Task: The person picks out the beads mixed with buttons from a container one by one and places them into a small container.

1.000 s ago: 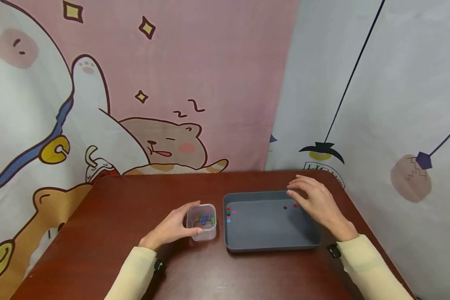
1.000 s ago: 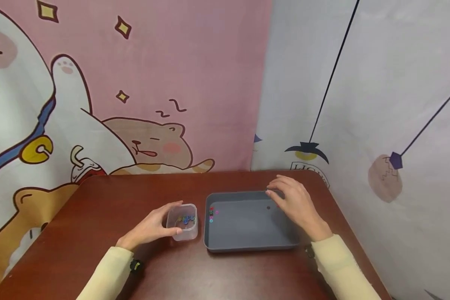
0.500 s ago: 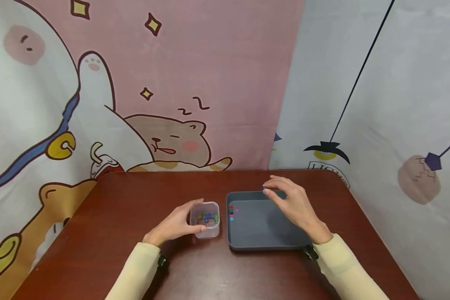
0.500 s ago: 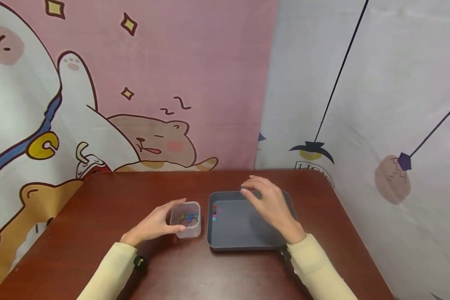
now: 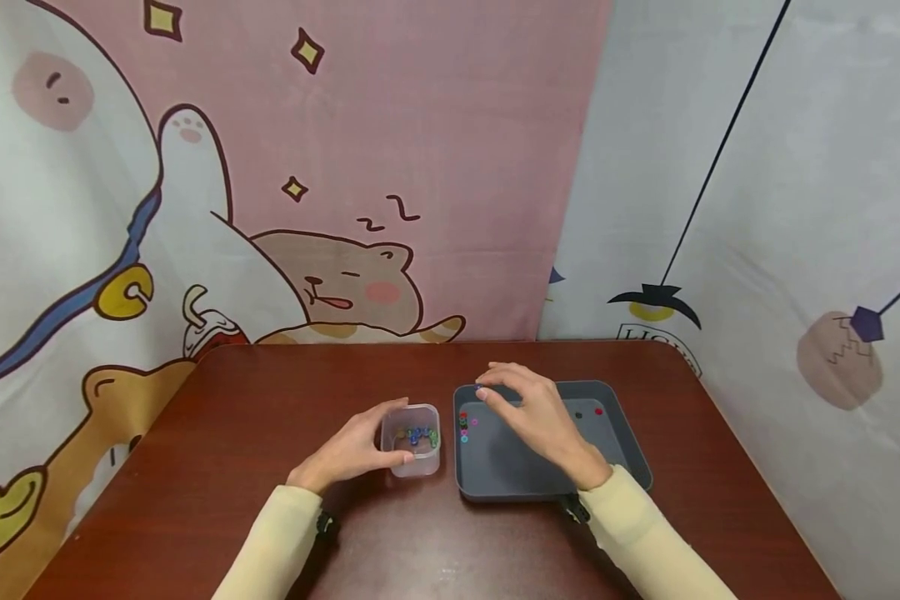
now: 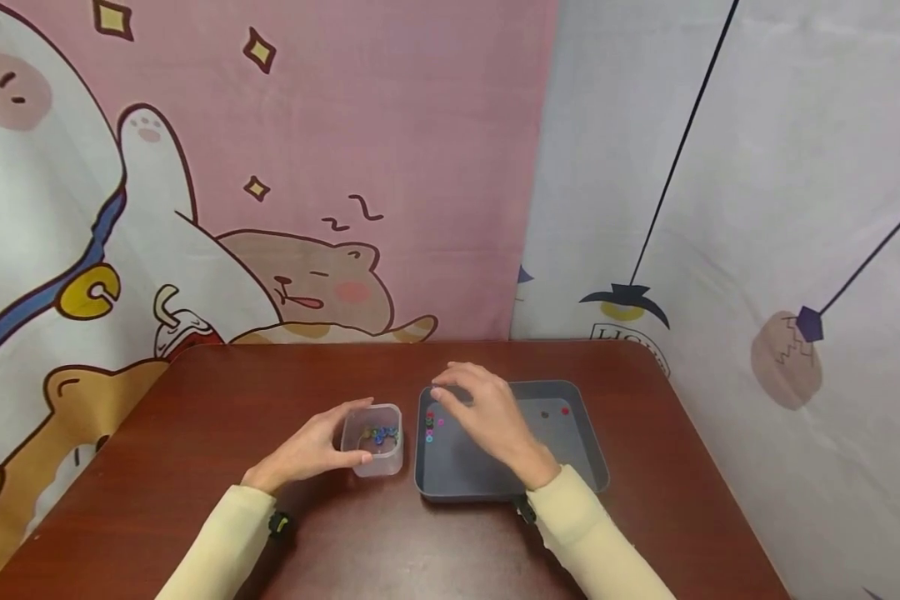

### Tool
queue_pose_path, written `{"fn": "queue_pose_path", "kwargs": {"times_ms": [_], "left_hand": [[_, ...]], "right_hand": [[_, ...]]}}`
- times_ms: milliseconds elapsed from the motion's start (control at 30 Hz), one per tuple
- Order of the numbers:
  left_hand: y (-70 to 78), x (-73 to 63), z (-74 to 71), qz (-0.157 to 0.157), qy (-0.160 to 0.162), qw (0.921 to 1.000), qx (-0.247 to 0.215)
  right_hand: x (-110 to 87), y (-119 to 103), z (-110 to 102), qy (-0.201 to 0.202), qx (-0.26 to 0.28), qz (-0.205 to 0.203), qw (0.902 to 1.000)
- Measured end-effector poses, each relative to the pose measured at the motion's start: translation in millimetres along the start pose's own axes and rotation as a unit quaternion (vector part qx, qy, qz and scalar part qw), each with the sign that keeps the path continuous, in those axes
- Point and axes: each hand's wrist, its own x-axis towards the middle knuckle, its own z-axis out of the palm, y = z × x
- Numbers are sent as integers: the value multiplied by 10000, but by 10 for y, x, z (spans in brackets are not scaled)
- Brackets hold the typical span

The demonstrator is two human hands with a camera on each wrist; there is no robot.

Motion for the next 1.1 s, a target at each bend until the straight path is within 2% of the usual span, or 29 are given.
{"fn": "queue_pose_path", "kwargs": {"times_ms": [233,467,800,1100], "left_hand": [[3,27,6,7,-23,10000,14],[1,47,6,166,-56,9998,49],[-19,22,12,193,-60,9998,10],[-48,24,9,250,-65,9997,38]], "right_hand": [[37,-57,245,-258,97,19,9996],[48,-83,439,-486,124,-147,9986],[20,-65,620,-914,-71,-227,9955],[16,-18,733,-1166,-455,-370,9914]]}}
